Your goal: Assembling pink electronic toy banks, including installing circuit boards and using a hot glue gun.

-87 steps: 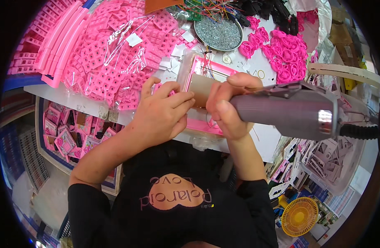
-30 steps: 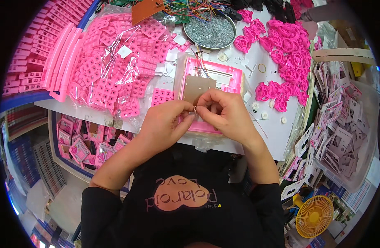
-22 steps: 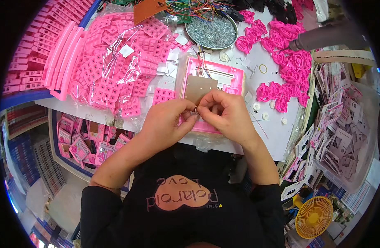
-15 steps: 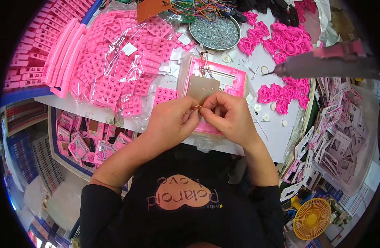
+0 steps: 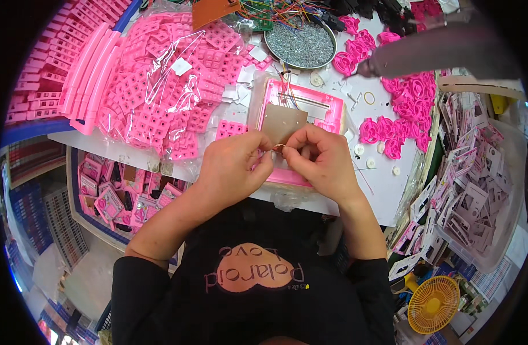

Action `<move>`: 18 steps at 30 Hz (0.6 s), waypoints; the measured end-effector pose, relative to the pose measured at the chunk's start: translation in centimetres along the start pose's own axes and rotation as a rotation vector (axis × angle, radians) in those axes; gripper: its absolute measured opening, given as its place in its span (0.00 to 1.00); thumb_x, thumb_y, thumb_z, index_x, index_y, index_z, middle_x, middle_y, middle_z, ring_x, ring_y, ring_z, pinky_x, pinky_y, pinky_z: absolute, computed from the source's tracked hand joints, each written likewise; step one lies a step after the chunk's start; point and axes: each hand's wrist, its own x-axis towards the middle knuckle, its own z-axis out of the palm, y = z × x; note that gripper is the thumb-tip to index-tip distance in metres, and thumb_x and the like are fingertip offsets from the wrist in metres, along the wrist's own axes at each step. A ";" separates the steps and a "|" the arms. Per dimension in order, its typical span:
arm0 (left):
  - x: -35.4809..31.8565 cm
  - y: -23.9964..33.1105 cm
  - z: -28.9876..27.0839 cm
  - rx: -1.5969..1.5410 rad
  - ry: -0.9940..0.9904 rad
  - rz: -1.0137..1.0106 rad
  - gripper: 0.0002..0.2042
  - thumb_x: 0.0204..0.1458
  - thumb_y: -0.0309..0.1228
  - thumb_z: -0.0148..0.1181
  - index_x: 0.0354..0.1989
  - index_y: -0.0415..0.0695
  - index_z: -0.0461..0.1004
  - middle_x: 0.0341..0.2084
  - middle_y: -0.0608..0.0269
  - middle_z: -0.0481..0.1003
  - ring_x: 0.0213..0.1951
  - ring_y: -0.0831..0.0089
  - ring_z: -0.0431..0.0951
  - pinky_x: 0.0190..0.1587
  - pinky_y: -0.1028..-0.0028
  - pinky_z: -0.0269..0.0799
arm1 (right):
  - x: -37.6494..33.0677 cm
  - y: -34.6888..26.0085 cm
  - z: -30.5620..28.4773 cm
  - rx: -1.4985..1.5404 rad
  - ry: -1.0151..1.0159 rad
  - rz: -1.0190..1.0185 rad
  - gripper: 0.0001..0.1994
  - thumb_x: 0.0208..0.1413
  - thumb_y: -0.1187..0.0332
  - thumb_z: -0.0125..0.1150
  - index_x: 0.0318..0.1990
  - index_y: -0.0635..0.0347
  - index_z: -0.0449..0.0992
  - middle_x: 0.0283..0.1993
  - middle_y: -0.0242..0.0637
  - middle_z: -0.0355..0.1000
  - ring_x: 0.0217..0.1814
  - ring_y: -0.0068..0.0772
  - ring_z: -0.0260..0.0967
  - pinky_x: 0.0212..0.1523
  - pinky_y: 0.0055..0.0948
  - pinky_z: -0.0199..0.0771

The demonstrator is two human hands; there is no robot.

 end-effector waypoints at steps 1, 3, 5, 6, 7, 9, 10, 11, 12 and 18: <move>0.0 0.1 -0.1 -0.008 -0.005 -0.006 0.05 0.48 0.23 0.63 0.34 0.41 0.76 0.10 0.70 0.56 0.14 0.80 0.58 0.20 0.75 0.54 | 0.0 0.0 0.0 -0.002 -0.002 -0.010 0.04 0.52 0.73 0.66 0.33 0.63 0.77 0.23 0.27 0.73 0.20 0.12 0.65 0.22 0.19 0.63; 0.0 0.3 -0.3 -0.028 -0.021 -0.013 0.05 0.49 0.23 0.63 0.34 0.40 0.76 0.10 0.70 0.56 0.14 0.81 0.57 0.21 0.75 0.54 | -0.1 0.2 0.1 0.004 0.019 -0.031 0.04 0.52 0.74 0.66 0.34 0.63 0.77 0.26 0.28 0.74 0.21 0.13 0.65 0.23 0.19 0.64; 0.0 0.2 -0.4 -0.084 -0.057 -0.038 0.04 0.50 0.22 0.62 0.34 0.40 0.76 0.11 0.73 0.57 0.16 0.84 0.57 0.22 0.77 0.54 | -0.1 0.5 0.5 0.024 0.052 -0.061 0.05 0.52 0.75 0.65 0.35 0.64 0.77 0.31 0.31 0.76 0.22 0.15 0.67 0.23 0.21 0.66; -0.1 0.2 -0.5 -0.110 -0.074 -0.052 0.03 0.51 0.22 0.62 0.35 0.40 0.76 0.12 0.74 0.57 0.17 0.85 0.57 0.22 0.78 0.54 | 0.0 0.6 0.8 -0.102 0.124 -0.226 0.05 0.52 0.77 0.64 0.36 0.65 0.77 0.35 0.32 0.76 0.23 0.15 0.67 0.24 0.20 0.67; -0.2 0.2 -0.4 -0.168 -0.081 -0.088 0.03 0.52 0.22 0.61 0.35 0.40 0.76 0.13 0.75 0.58 0.18 0.86 0.58 0.22 0.78 0.54 | 0.0 0.6 1.2 -0.228 0.196 -0.391 0.05 0.53 0.79 0.63 0.37 0.66 0.77 0.39 0.34 0.75 0.24 0.14 0.68 0.24 0.19 0.67; -0.4 0.3 -0.1 -0.290 -0.090 -0.159 0.03 0.55 0.21 0.60 0.36 0.39 0.77 0.14 0.78 0.60 0.20 0.89 0.58 0.23 0.80 0.54 | -0.4 0.7 1.4 -0.321 0.246 -0.528 0.07 0.52 0.81 0.63 0.40 0.66 0.78 0.44 0.36 0.75 0.26 0.17 0.70 0.25 0.20 0.69; -0.4 0.3 -0.1 -0.326 -0.089 -0.170 0.03 0.55 0.21 0.60 0.37 0.39 0.77 0.15 0.78 0.61 0.20 0.89 0.58 0.23 0.80 0.54 | -0.9 0.9 1.6 -0.285 0.226 -0.501 0.09 0.52 0.81 0.63 0.41 0.66 0.78 0.45 0.37 0.74 0.27 0.21 0.71 0.25 0.23 0.71; -0.4 0.3 0.0 -0.362 -0.088 -0.181 0.04 0.56 0.21 0.60 0.38 0.39 0.77 0.16 0.79 0.61 0.21 0.90 0.58 0.24 0.81 0.54 | -1.4 1.0 1.8 -0.249 0.205 -0.473 0.10 0.51 0.80 0.63 0.42 0.65 0.78 0.46 0.38 0.73 0.27 0.24 0.73 0.26 0.27 0.72; -0.4 0.4 0.2 -0.399 -0.088 -0.192 0.04 0.56 0.21 0.60 0.39 0.39 0.78 0.16 0.80 0.62 0.21 0.90 0.58 0.24 0.81 0.54 | -2.0 0.7 1.8 -0.162 0.177 -0.373 0.12 0.52 0.81 0.63 0.45 0.65 0.79 0.45 0.40 0.75 0.32 0.27 0.77 0.29 0.25 0.77; -0.3 0.9 0.6 -0.327 -0.066 -0.137 0.04 0.53 0.23 0.62 0.37 0.39 0.78 0.12 0.70 0.60 0.17 0.82 0.60 0.22 0.75 0.59 | -2.3 2.0 2.6 -0.004 0.280 -0.384 0.09 0.54 0.80 0.64 0.42 0.67 0.80 0.40 0.41 0.80 0.36 0.26 0.80 0.33 0.22 0.82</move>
